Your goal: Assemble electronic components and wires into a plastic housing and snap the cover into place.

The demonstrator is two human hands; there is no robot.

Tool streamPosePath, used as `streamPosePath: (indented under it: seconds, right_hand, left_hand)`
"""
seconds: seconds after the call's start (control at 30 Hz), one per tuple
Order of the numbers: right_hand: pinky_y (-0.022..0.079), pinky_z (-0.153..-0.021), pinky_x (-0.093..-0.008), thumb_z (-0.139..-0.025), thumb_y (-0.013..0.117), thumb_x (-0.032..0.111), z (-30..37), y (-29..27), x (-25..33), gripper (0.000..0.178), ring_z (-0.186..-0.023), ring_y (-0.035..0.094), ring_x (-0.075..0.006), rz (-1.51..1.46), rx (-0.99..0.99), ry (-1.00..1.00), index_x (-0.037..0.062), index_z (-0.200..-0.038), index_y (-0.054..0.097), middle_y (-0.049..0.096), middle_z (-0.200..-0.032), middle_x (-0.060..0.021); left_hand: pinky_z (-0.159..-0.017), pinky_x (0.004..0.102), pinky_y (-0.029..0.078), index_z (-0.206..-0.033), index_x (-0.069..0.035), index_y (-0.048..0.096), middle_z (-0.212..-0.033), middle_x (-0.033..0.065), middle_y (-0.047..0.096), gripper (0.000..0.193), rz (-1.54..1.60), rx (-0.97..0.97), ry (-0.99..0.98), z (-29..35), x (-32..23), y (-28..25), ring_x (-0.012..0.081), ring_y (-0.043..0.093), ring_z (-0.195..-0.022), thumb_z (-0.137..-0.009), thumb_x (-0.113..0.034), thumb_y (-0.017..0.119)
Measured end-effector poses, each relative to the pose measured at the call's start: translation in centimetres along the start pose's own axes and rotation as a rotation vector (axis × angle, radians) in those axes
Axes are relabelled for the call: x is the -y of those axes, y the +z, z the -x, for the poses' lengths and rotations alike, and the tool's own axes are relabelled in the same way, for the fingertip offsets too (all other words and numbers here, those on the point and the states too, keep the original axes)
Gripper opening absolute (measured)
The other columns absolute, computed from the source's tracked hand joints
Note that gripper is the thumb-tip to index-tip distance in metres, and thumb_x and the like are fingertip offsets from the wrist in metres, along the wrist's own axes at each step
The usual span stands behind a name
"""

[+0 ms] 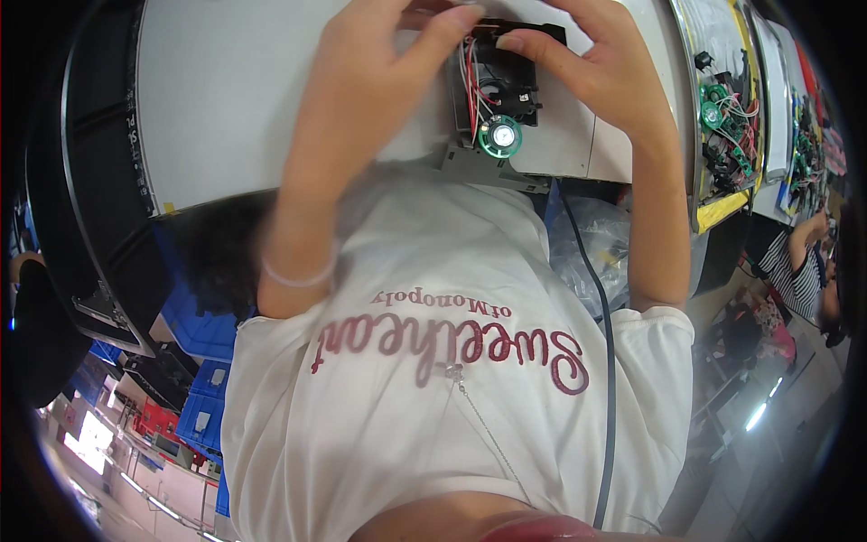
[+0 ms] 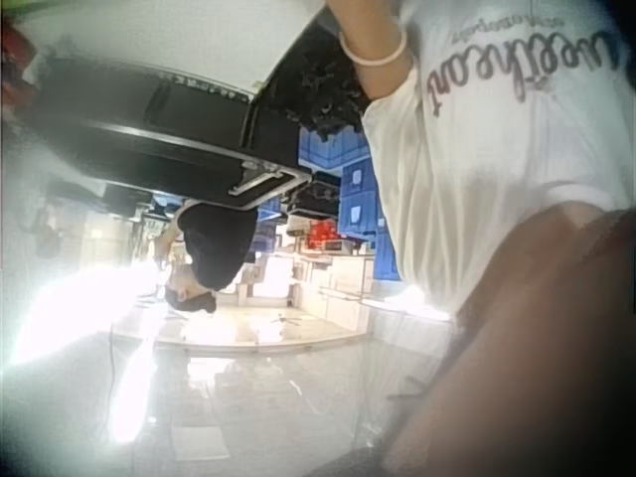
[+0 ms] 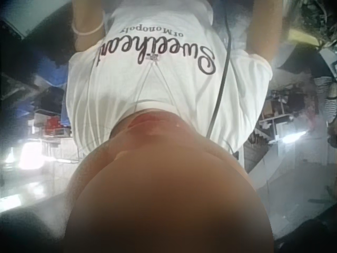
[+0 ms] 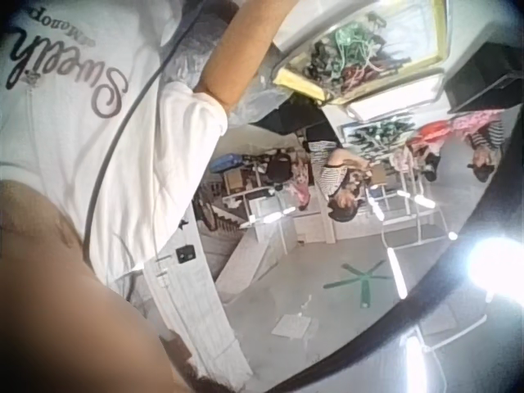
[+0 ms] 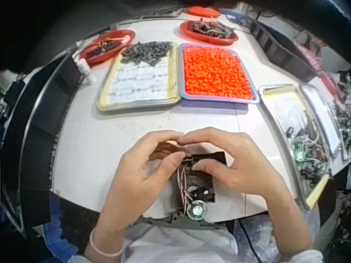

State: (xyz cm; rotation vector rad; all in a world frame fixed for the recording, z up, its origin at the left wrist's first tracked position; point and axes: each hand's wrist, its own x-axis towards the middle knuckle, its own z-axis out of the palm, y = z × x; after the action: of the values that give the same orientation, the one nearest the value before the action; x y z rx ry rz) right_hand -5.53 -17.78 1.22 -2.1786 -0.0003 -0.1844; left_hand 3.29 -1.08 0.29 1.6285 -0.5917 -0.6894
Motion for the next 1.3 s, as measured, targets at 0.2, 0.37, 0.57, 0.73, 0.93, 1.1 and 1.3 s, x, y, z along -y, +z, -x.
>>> streamPosePath:
  seconds: [0.2,0.37,0.57,0.73,0.93,1.1,1.3]
  right_hand:
    - [0.049,-0.069,-0.0304,-0.069,0.077,0.003,6.6,0.3,1.1,0.022,-0.075,0.062,-0.0226,0.171,-0.364,-0.034,0.0042,-0.089,0.069,0.067,-0.083,-0.0091]
    - [0.047,-0.058,-0.0293,-0.059,0.072,0.015,9.6,6.1,2.2,0.039,-0.067,0.058,-0.0201,0.538,-0.188,-0.145,0.0073,-0.097,0.065,0.061,-0.085,-0.0060]
    - [0.049,-0.059,-0.0292,-0.064,0.069,0.010,9.8,6.2,0.3,0.040,-0.067,0.060,-0.0198,0.589,-0.325,-0.382,0.0020,-0.103,0.066,0.062,-0.082,-0.0079]
    - [0.049,-0.055,-0.0259,-0.085,0.058,-0.009,10.1,5.0,2.6,0.026,-0.064,0.060,-0.0153,-0.153,-0.565,0.136,-0.0050,-0.110,0.063,0.065,-0.086,-0.0142]
    - [0.050,-0.067,-0.0261,-0.097,0.046,0.013,9.9,2.0,1.8,0.032,-0.071,0.062,-0.0147,-0.714,-0.408,0.303,-0.0106,-0.114,0.059,0.067,-0.091,-0.0167]
    - [0.044,-0.099,-0.0441,-0.097,0.047,0.026,9.8,1.3,1.2,0.054,-0.114,0.058,-0.0349,-0.298,-0.364,0.133,-0.0149,-0.131,0.044,0.049,-0.134,-0.0279]
    - [0.053,-0.087,-0.0428,-0.091,0.059,0.016,8.7,0.0,-0.6,0.054,-0.114,0.058,-0.0333,-0.547,-0.332,-0.119,-0.0141,-0.132,0.042,0.044,-0.136,-0.0340]
  left_hand:
    - [-0.078,0.0259,0.047,-0.098,0.003,0.065,-0.091,0.0092,0.065,0.017,0.363,0.092,0.686,-1.9,5.2,0.9,0.0138,0.059,-0.082,-0.088,-0.011,0.065]
    - [-0.076,0.0240,0.045,-0.092,0.003,0.066,-0.084,0.0065,0.065,0.014,-0.052,0.060,0.000,-1.0,0.0,0.5,0.0105,0.057,-0.079,-0.087,-0.010,0.066]
    - [-0.071,0.0221,0.043,-0.091,0.002,0.067,-0.080,0.0036,0.064,0.013,-0.080,0.000,0.029,-0.3,0.4,0.5,0.0083,0.054,-0.074,-0.086,-0.010,0.066]
    - [-0.064,0.0202,0.041,-0.091,0.002,0.066,-0.077,0.0021,0.063,0.012,-0.079,-0.057,-0.018,0.6,0.6,0.3,0.0066,0.051,-0.069,-0.087,-0.010,0.065]
    - [-0.066,0.0198,0.043,-0.091,0.002,0.066,-0.080,0.0035,0.063,0.011,-0.053,-0.060,-0.018,1.1,0.6,-0.2,0.0067,0.054,-0.070,-0.088,-0.009,0.064]
    - [-0.067,0.0205,0.045,-0.093,0.002,0.065,-0.083,0.0053,0.064,0.012,-0.040,-0.035,0.053,0.9,0.7,0.1,0.0083,0.057,-0.073,-0.088,-0.009,0.064]
    - [-0.065,0.0220,0.046,-0.093,0.003,0.065,-0.082,0.0070,0.064,0.012,-0.096,-0.034,0.075,0.9,0.8,-0.3,0.0099,0.059,-0.073,-0.088,-0.008,0.064]
